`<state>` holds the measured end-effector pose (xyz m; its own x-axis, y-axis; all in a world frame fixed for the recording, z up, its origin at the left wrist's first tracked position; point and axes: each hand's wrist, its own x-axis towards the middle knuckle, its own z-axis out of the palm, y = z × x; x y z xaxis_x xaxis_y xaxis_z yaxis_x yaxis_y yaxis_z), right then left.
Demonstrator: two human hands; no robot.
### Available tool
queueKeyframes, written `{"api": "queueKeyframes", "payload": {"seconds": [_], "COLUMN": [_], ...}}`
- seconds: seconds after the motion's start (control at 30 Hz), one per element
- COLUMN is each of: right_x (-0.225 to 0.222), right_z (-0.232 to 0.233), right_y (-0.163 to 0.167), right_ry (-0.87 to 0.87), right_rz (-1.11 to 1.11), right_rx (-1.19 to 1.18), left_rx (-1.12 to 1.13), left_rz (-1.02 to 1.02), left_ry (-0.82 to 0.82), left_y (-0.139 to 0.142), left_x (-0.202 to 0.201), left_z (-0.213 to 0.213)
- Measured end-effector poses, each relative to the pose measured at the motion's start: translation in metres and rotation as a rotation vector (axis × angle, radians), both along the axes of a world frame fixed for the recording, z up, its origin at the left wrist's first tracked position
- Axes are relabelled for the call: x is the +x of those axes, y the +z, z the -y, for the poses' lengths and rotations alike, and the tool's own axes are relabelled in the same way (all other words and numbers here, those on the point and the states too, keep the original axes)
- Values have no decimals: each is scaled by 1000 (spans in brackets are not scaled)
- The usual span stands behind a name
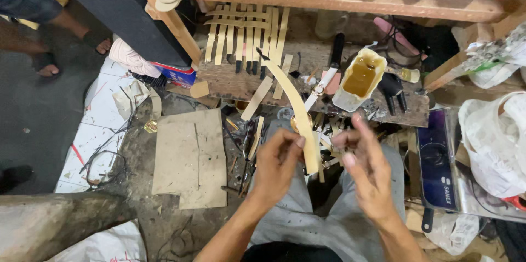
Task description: The person sits on the floor at a low workbench and applies glue with their fingers to thin light-colored strips, folding and pressing the glued ends together by hand. Finished strips are placed on the bench, and the person reaches into a glue pot repeatedly while working through the pile of strips.
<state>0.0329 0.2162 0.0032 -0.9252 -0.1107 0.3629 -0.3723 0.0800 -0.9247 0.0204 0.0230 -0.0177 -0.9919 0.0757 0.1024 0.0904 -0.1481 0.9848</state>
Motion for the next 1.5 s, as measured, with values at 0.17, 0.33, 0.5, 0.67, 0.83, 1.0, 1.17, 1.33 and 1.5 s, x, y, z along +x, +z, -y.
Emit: {"api": "queueKeyframes", "payload": {"seconds": [0.17,0.33,0.5,0.67,0.83,1.0,1.17,1.33,1.5], "right_x": [-20,-4,-5,-9,-7,10,18,19,19], "right_z": [11,-14,-38,-38,-34,-24,-17,-11,-4], "right_y": [5,12,16,19,23,17,11,7,-3], "right_ry": [14,249,316,295,-86,-151,-138,-86,-93], "right_rz": [461,356,207,196,-222,-250,-275,-57,154], "right_rx": [-402,-167,293,303,413,312,356,169,51], "left_rx": [-448,118,378,-18,101,209,284,163,152], "left_rz": [-361,108,493,412,367,288,218,114,86], "left_ry": [27,-272,-730,-735,-554,-209,-141,-92,-81], "left_y": [-33,-56,-40,-18,-6,-3,13,27,32], "left_x": [30,22,16,23,18,0,-15,-11,-11], "left_z": [-37,-20,29,25,14,-8,-19,-24,-21]}}
